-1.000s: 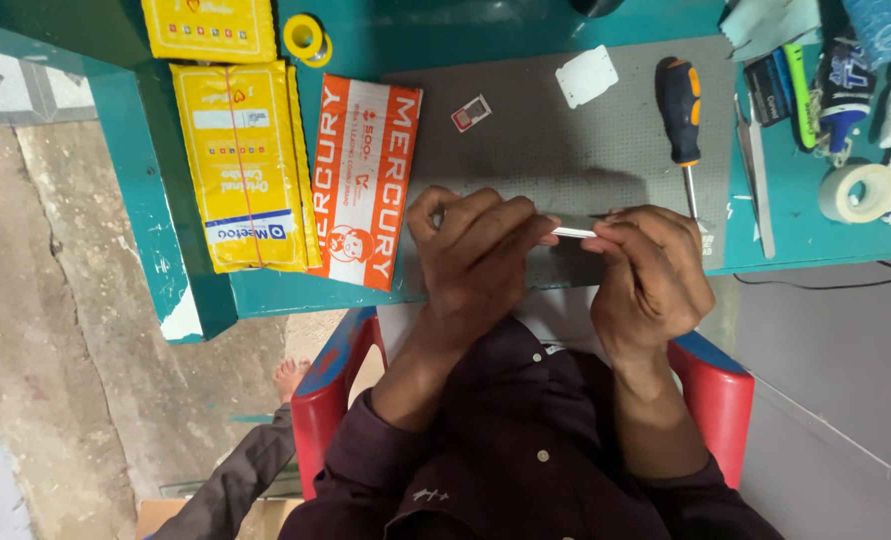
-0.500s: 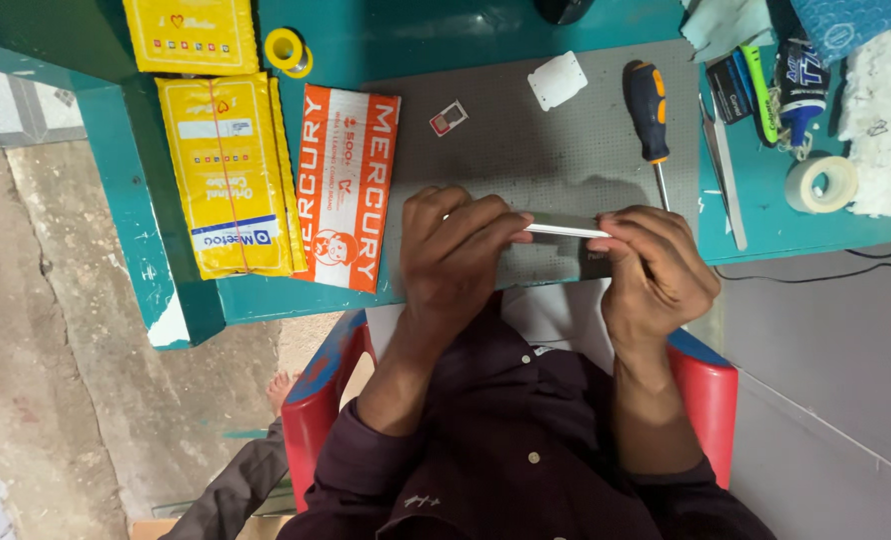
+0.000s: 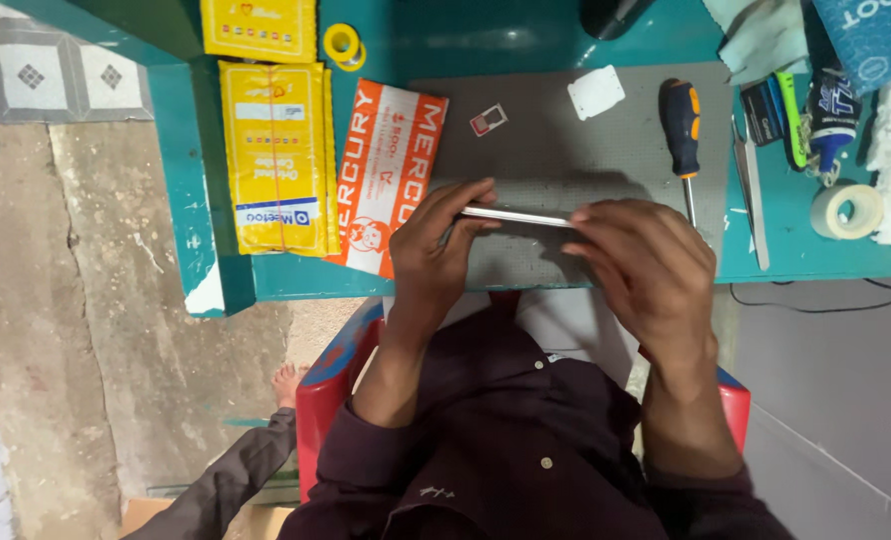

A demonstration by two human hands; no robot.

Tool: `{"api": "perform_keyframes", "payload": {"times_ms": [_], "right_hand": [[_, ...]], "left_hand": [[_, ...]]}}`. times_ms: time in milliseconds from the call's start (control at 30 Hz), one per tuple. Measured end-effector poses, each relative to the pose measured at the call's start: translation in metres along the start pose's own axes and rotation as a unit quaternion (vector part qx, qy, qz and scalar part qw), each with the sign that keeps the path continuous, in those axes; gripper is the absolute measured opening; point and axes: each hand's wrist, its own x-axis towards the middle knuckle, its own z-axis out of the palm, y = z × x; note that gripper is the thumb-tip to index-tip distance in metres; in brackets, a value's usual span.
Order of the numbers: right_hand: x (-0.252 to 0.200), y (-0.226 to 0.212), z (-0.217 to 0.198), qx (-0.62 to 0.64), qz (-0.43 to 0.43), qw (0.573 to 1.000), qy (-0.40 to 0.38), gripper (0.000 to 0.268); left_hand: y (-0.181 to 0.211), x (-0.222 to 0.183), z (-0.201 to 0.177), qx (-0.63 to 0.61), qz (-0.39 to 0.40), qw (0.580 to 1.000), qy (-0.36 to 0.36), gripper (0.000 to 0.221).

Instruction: The person uses a screwdriver to remove screws from a disassembled smartphone. They then insert a SIM card into the back cover and reassemble the phone by aligning the internal components with the cover. Finally, the person powers on the device to verify the repair.

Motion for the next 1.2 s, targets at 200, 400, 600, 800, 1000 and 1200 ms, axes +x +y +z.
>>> {"api": "perform_keyframes", "payload": {"times_ms": [200, 400, 600, 800, 1000, 1200], "right_hand": [[0.025, -0.001, 0.004, -0.007, -0.095, 0.991, -0.093, 0.029], [0.023, 0.002, 0.01, -0.026, -0.101, 0.99, -0.097, 0.026], [0.022, 0.006, 0.016, -0.044, -0.117, 0.988, -0.091, 0.022], [0.019, 0.011, 0.013, -0.095, -0.178, 0.971, -0.126, 0.017], [0.01, 0.029, 0.018, -0.012, -0.079, 0.99, -0.116, 0.023], [-0.024, 0.019, 0.024, 0.29, 0.185, 0.939, 0.022, 0.04]], "left_hand": [[-0.004, -0.001, -0.002, -0.013, -0.002, 1.0, -0.001, 0.041], [-0.008, 0.0, -0.004, -0.042, 0.007, 0.999, -0.003, 0.042], [-0.01, 0.001, -0.005, -0.037, 0.025, 0.999, -0.007, 0.045], [-0.012, -0.001, -0.004, -0.064, 0.019, 0.998, -0.006, 0.044], [-0.011, -0.001, -0.003, -0.111, -0.007, 0.994, -0.004, 0.043], [-0.01, 0.006, -0.011, -0.234, -0.041, 0.967, -0.089, 0.053]]}}
